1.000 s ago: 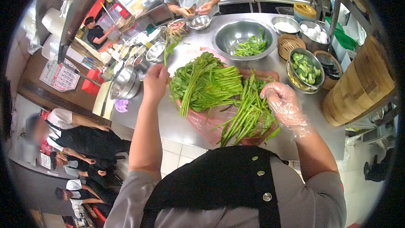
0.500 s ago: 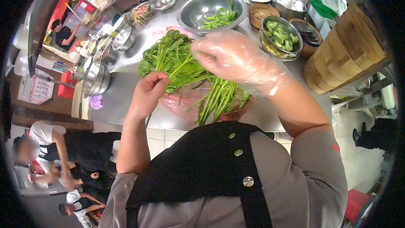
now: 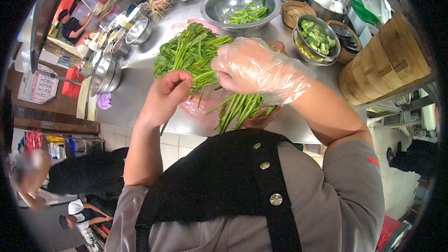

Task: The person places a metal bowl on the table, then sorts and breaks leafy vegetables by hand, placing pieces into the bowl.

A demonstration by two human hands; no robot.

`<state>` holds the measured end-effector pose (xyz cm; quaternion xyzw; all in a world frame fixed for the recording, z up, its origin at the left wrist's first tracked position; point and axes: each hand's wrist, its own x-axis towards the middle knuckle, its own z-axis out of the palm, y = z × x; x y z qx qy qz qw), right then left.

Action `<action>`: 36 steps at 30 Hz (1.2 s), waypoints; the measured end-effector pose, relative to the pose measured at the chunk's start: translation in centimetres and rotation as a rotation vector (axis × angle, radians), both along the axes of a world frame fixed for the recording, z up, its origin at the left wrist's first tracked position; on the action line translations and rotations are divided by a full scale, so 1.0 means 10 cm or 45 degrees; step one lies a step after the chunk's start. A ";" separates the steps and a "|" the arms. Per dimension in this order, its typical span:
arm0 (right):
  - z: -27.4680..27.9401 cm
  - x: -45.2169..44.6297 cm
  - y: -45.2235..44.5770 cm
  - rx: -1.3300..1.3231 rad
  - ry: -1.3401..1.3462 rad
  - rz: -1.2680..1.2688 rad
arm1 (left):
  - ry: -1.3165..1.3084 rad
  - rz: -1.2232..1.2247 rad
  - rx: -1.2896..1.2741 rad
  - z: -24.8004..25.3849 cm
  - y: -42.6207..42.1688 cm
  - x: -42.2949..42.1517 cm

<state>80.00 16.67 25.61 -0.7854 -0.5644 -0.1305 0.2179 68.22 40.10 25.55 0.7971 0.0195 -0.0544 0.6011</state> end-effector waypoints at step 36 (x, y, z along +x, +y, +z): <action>-0.72 -0.28 0.12 0.693 1.649 -0.192 | -0.577 0.055 0.386 -0.55 -0.51 0.16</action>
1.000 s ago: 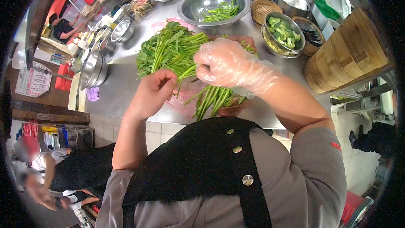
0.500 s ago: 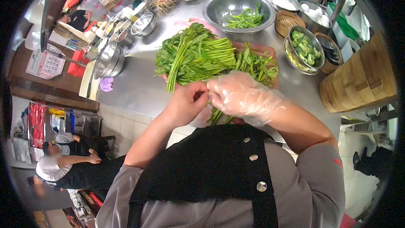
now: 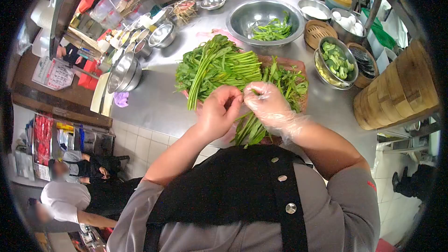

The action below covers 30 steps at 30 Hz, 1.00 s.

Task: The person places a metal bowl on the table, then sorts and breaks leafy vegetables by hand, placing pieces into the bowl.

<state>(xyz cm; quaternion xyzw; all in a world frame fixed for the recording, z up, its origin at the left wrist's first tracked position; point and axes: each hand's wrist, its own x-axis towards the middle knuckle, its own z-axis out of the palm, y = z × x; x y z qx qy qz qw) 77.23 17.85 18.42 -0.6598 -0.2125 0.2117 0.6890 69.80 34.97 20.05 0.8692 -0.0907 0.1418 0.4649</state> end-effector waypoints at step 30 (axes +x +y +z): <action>0.37 0.21 -0.63 0.024 -0.137 -0.124 | 0.336 0.702 0.576 -0.27 1.31 0.72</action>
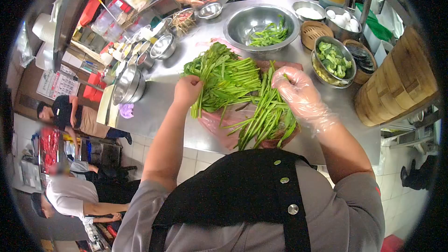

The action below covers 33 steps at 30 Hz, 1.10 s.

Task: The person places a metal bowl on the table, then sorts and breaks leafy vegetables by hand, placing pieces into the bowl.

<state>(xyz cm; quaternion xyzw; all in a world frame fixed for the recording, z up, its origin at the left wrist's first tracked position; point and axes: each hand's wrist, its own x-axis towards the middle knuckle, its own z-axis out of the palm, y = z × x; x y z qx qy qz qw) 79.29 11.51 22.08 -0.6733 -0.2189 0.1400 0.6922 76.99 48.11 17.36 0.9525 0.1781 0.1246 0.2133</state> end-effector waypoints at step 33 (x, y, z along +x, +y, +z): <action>0.39 0.08 -0.02 -0.037 -0.454 -0.131 | -0.273 -0.133 -0.662 1.16 -0.60 -0.54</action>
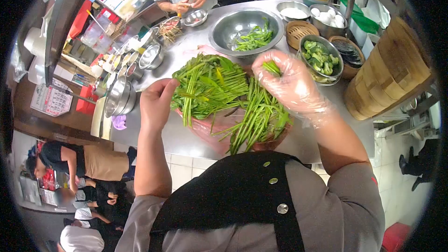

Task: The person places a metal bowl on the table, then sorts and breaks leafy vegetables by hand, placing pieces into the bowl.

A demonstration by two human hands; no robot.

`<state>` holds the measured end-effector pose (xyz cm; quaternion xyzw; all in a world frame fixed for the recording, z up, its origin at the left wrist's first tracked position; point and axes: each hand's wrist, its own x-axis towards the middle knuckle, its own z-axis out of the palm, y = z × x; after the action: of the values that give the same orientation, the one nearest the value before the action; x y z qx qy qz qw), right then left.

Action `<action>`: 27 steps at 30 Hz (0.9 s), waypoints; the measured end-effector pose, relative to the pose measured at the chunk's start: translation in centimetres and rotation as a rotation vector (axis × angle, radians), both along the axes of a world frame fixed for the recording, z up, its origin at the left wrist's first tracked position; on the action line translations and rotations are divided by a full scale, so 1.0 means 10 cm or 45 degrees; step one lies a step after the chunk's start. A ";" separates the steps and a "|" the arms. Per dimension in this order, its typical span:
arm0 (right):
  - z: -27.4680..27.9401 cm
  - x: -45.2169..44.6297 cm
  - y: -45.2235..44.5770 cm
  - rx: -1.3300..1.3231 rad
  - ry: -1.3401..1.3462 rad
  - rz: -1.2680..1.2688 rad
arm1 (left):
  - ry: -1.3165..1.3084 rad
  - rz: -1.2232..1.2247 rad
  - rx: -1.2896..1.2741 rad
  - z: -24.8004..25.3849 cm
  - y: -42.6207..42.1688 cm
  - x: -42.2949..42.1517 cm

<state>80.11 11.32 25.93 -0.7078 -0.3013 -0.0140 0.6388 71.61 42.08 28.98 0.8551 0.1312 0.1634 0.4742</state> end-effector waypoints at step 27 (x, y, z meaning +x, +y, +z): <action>-0.27 0.14 0.29 -0.567 0.203 0.717 | -0.016 -0.360 0.016 -0.19 -0.36 -0.29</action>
<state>81.50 14.21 23.22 -0.7175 -0.4293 0.2836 0.4695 68.66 38.48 27.13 0.8670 0.0053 0.1011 0.4879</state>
